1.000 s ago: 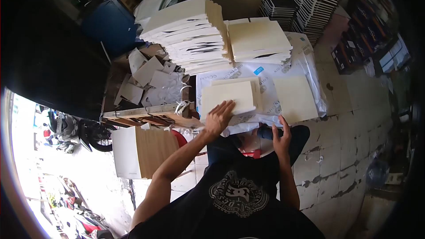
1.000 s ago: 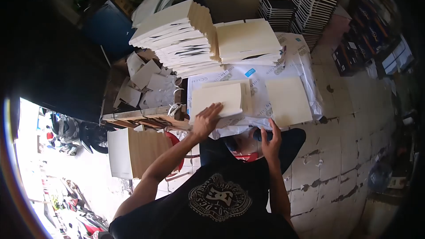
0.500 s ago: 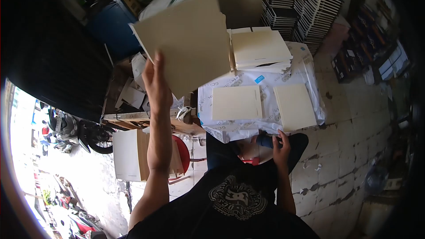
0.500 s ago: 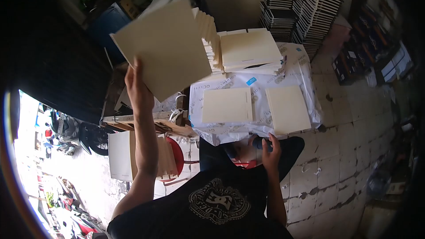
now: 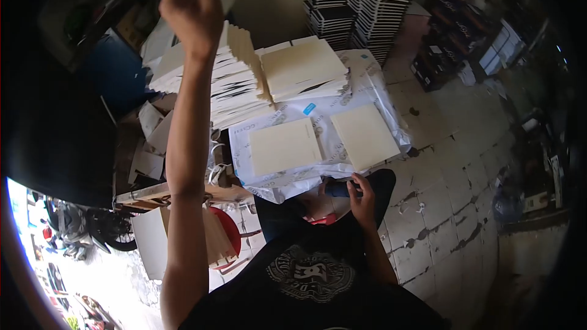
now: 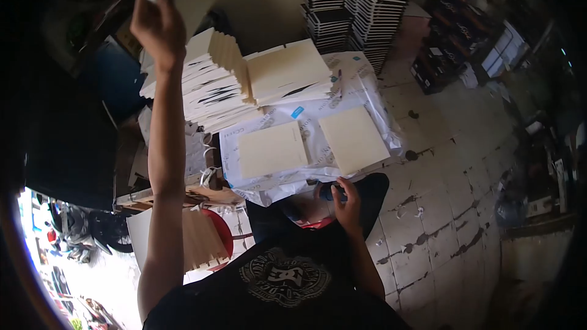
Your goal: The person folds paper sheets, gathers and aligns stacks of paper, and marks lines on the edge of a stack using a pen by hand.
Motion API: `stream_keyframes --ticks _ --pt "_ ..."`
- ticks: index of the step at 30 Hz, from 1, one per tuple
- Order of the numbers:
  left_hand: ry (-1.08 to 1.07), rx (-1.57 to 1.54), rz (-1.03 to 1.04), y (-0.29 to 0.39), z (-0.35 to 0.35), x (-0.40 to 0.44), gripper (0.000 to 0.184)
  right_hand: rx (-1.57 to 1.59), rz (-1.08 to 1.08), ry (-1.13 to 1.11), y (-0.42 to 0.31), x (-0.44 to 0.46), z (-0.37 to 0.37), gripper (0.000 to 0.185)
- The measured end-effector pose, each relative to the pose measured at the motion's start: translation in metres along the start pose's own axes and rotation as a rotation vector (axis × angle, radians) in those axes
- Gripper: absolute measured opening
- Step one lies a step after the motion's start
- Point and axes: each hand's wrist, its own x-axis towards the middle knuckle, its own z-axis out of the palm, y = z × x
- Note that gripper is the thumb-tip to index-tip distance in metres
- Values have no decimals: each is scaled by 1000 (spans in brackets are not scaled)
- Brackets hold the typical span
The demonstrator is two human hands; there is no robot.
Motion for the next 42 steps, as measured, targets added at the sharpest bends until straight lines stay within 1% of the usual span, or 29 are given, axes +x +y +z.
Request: stream_keyframes --ticks 1,2,4,5,6,7,8,9,10,11,12,14,17,20,22,24,26,28,29,30,31,32,34,35,36,38,39,40,42 --pt "-157 376 45 -5 17 -8 17 -3 1 26 0 -2 -5 31" --pt "-162 360 5 -8 36 -20 21 2 1 36 0 -4 -7 30" --pt "-248 399 -20 -18 62 -49 17 2 7 65 0 -6 -12 28" --pt "-287 333 2 -21 71 -69 24 -2 11 80 0 -8 -16 28" --pt "-370 297 2 -17 75 -89 33 -7 16 96 1 -10 -18 28" --pt "-445 274 97 -19 80 -112 39 -10 29 113 3 -11 -21 29" --pt "-565 393 174 -18 82 -141 40 -13 42 126 5 -12 -25 30" --pt "-687 420 146 -27 85 -179 37 -16 54 135 7 -13 -29 31" --pt "-863 568 195 -33 81 -215 38 -50 44 163 12 -11 -33 32" --pt "-1074 512 1 -41 77 -249 41 -83 32 187 19 -6 -37 33" --pt "-1164 562 -54 -34 72 -268 44 -117 21 211 27 2 -41 34" --pt "-990 626 25 -26 66 -279 44 -173 42 355 45 31 -49 44" --pt "-1075 545 -82 -37 64 -273 46 -357 -7 621 88 83 -56 60" --pt "-1094 564 -70 -50 53 -269 49 -264 377 444 118 114 -62 67" --pt "-1113 572 -108 -58 45 -269 55 -317 317 450 123 122 -62 55" --pt "-1109 584 -156 -61 40 -270 57 -416 226 491 130 124 -63 50" --pt "-981 599 -176 -43 38 -267 68 -489 188 444 131 123 -74 37" --pt "-841 396 -142 -4 38 -252 63 -543 -30 591 107 122 -78 22" --pt "-812 281 -176 21 39 -248 58 -559 -166 592 94 122 -84 12" --pt "-831 94 -276 42 39 -252 57 -451 -190 538 71 120 -89 12" --pt "-826 -11 -190 68 38 -250 57 -343 -219 484 39 119 -90 12" --pt "-849 -74 -195 96 38 -244 58 -236 -243 424 8 115 -92 11" --pt "-923 -223 -105 138 31 -233 54 -96 -259 211 -45 94 -98 11" --pt "-861 -201 3 155 31 -231 40 -12 -256 137 -69 83 -101 11" --pt "-955 -247 -59 159 26 -236 34 72 -254 67 -82 73 -98 11" --pt "-1130 -346 -185 163 18 -248 22 181 -144 151 -86 61 -91 11" --pt "-1048 -323 -205 162 14 -262 17 236 -90 194 -88 55 -86 12" --pt "-964 -298 -218 158 10 -276 12 300 -24 141 -92 51 -78 13" --pt "-960 -224 -313 152 -8 -293 13 334 94 62 -93 39 -63 15"
